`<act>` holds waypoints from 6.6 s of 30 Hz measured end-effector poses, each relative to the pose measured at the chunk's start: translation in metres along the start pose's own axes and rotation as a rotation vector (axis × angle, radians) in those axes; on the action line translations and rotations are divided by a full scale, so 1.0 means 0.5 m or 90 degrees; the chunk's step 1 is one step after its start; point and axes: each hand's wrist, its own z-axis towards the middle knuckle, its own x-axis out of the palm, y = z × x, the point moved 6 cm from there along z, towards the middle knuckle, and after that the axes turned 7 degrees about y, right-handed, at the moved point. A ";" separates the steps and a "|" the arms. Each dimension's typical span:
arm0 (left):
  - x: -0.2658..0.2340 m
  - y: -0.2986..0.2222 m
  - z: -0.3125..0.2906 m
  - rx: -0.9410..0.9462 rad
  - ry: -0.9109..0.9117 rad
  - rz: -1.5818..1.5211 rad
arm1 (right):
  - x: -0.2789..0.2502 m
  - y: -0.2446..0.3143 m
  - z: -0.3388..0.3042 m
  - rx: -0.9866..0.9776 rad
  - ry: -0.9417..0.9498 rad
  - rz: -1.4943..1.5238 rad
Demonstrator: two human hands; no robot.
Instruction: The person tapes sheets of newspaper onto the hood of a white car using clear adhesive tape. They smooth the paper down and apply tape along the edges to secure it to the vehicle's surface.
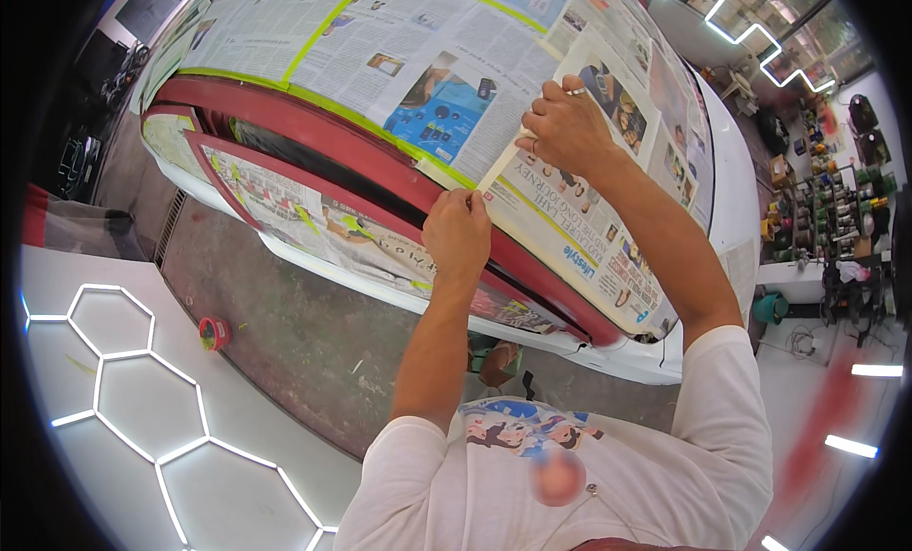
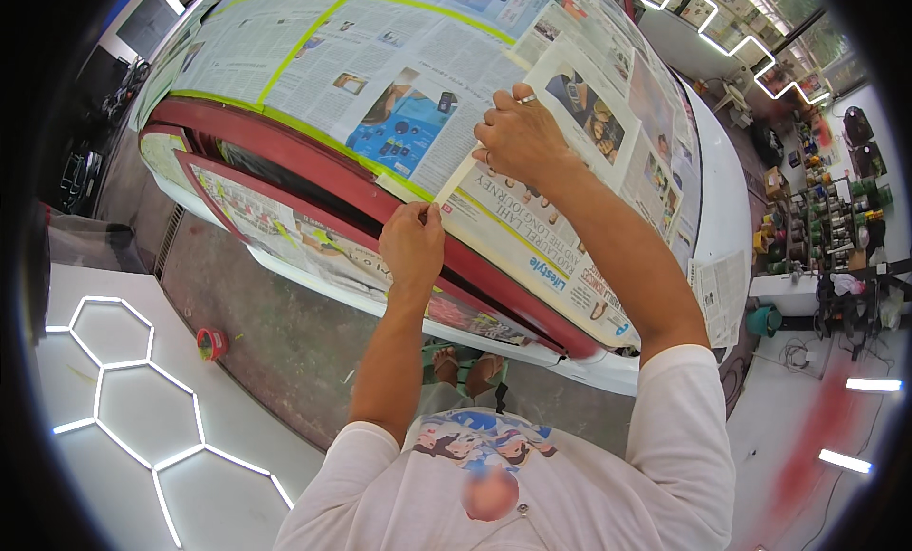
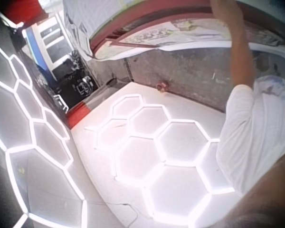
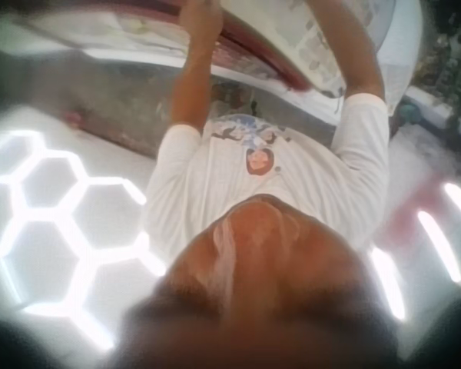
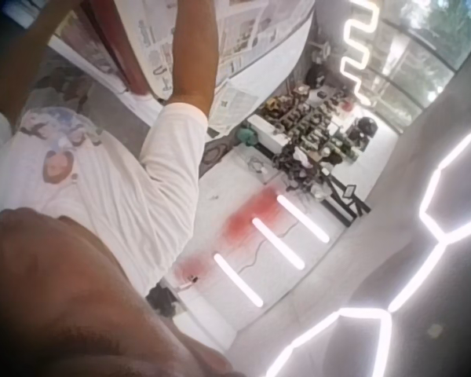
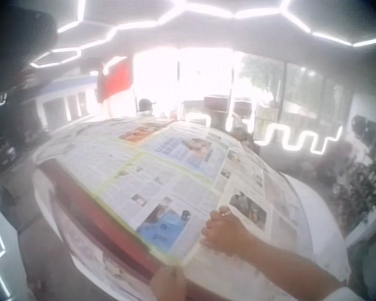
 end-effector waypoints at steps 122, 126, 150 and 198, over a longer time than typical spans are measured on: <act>0.088 -0.051 0.067 0.440 0.319 0.448 | 0.204 -0.405 0.063 -0.041 -0.225 -0.079; 0.090 -0.055 0.065 0.437 0.323 0.452 | 0.213 -0.395 0.060 -0.041 -0.244 -0.082; 0.347 -0.227 0.340 0.463 0.328 0.538 | 0.226 -0.390 0.040 0.085 -0.218 -0.075; 0.335 -0.226 0.339 0.489 0.329 0.463 | 0.289 -0.714 0.124 0.259 0.041 -0.196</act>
